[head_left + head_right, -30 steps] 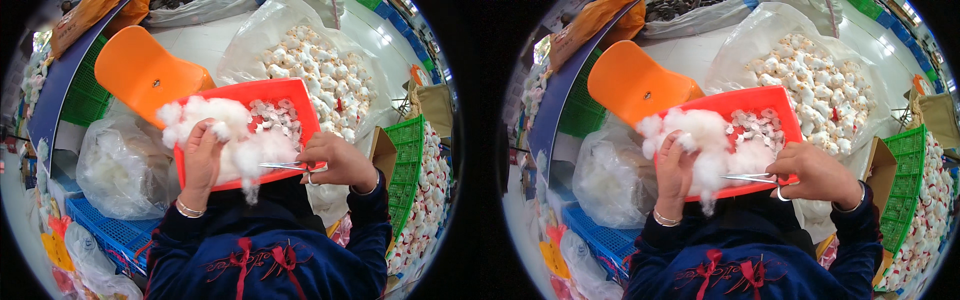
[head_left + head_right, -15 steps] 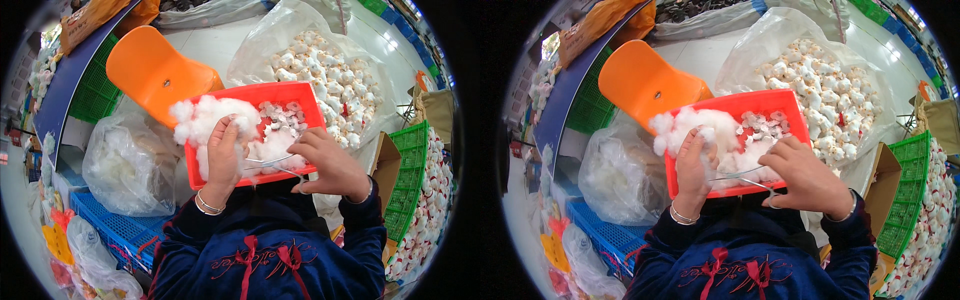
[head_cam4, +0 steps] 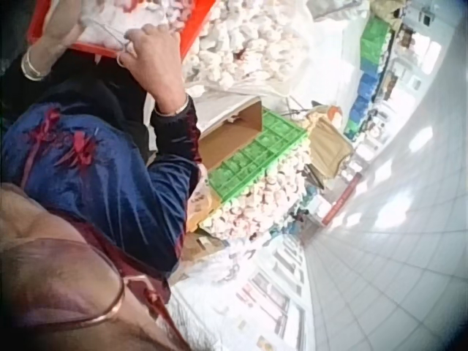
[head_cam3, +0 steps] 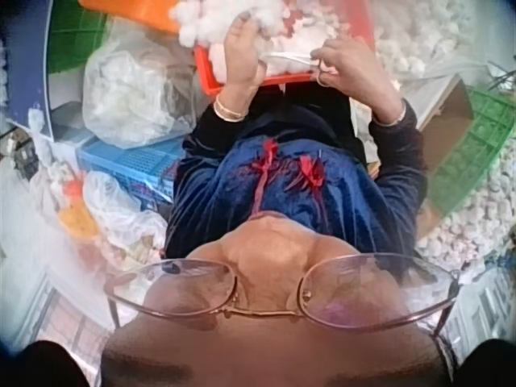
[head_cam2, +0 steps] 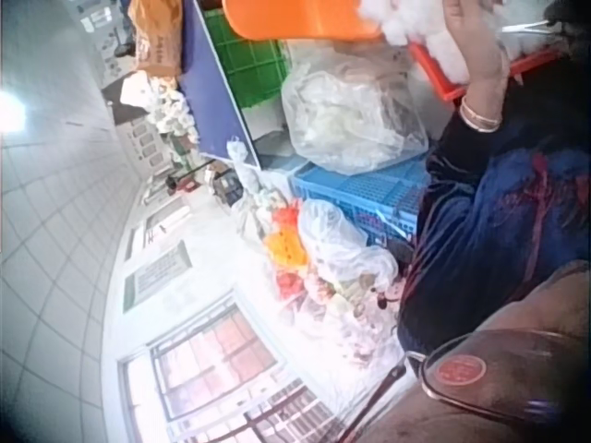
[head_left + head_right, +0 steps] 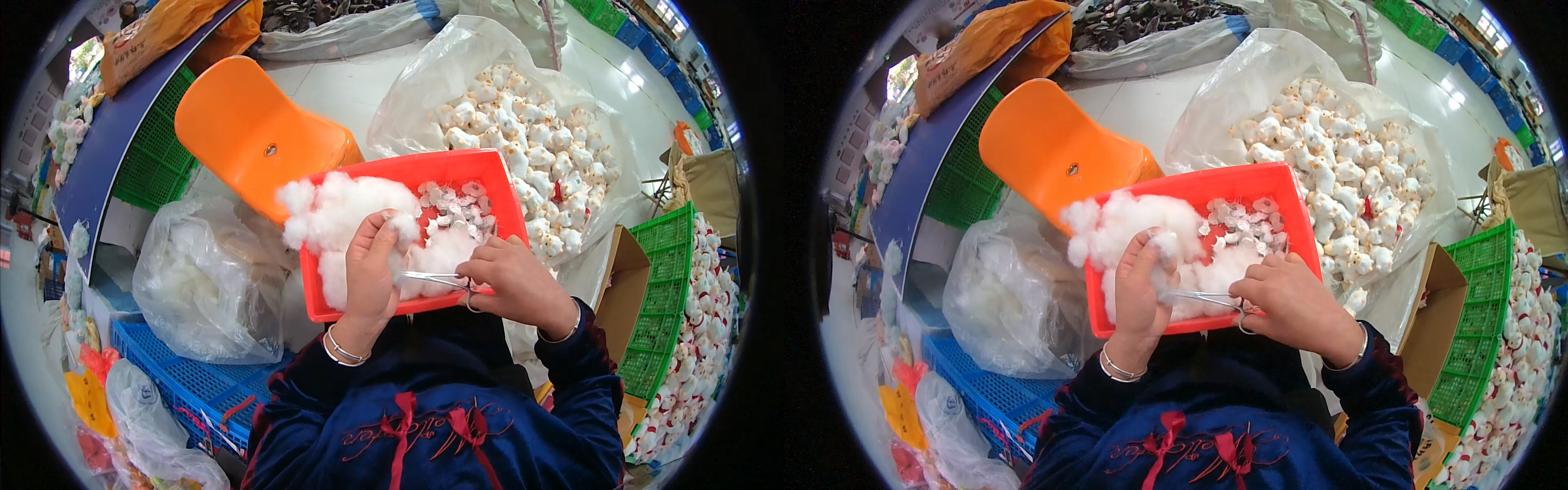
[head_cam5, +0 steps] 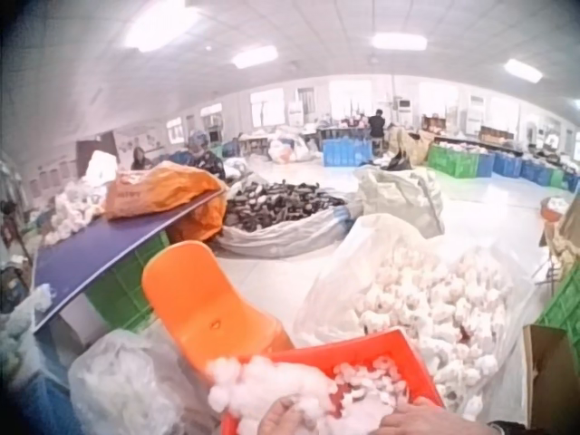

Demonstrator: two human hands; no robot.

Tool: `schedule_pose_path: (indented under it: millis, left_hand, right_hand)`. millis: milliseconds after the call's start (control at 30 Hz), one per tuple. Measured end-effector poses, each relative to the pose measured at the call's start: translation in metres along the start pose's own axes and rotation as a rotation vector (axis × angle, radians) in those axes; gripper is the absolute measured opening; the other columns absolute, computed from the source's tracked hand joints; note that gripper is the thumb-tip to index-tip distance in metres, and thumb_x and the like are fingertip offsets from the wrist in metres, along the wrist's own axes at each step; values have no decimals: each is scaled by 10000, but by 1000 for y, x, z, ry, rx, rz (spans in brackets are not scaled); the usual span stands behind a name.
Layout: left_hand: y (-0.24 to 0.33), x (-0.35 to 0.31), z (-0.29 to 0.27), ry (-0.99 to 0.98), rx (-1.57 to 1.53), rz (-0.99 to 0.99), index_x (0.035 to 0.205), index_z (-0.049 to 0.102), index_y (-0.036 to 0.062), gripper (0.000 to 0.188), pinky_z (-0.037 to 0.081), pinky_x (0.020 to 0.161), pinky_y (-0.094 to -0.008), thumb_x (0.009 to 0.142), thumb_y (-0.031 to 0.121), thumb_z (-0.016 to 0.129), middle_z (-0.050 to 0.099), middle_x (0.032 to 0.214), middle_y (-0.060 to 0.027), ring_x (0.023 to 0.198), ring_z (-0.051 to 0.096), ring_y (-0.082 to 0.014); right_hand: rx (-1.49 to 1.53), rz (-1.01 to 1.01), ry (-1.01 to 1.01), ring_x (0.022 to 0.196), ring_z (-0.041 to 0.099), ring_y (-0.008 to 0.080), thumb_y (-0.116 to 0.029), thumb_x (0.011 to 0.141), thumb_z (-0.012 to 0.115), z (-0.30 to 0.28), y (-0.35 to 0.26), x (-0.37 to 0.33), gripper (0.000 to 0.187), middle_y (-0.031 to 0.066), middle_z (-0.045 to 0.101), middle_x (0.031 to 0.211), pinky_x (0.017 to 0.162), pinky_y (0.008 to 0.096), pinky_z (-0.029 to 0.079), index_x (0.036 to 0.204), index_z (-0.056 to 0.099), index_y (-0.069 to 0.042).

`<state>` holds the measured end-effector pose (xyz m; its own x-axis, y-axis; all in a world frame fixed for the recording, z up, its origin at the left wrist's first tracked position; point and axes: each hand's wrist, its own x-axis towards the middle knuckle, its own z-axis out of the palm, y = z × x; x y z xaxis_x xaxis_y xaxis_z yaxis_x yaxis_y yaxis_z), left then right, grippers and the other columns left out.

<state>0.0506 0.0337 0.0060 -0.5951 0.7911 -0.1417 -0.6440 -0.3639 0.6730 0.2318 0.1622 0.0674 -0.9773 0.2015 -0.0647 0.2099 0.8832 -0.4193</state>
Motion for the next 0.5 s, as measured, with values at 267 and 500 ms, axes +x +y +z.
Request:
schedule_pose_path:
  millis: [267,500]
  left_hand:
    - [7,3,-24,-76,274,54,1197,687,11,181,512,792,-201,1039,89,645,713,1048,-12,899,630,-45]
    - [17,0,-24,-164,463,28,1128,750,-18,175,482,744,-188,1006,101,713,725,974,9,851,604,-35]
  right_hand:
    - [137,83,268,861,614,263,-161,749,840,-29,5,-12,307,64,657,879,759,400,455,1028,738,-83]
    - [13,73,174,934,615,277,-188,761,816,-25,6,-11,312,70,647,912,786,415,460,1045,736,-88]
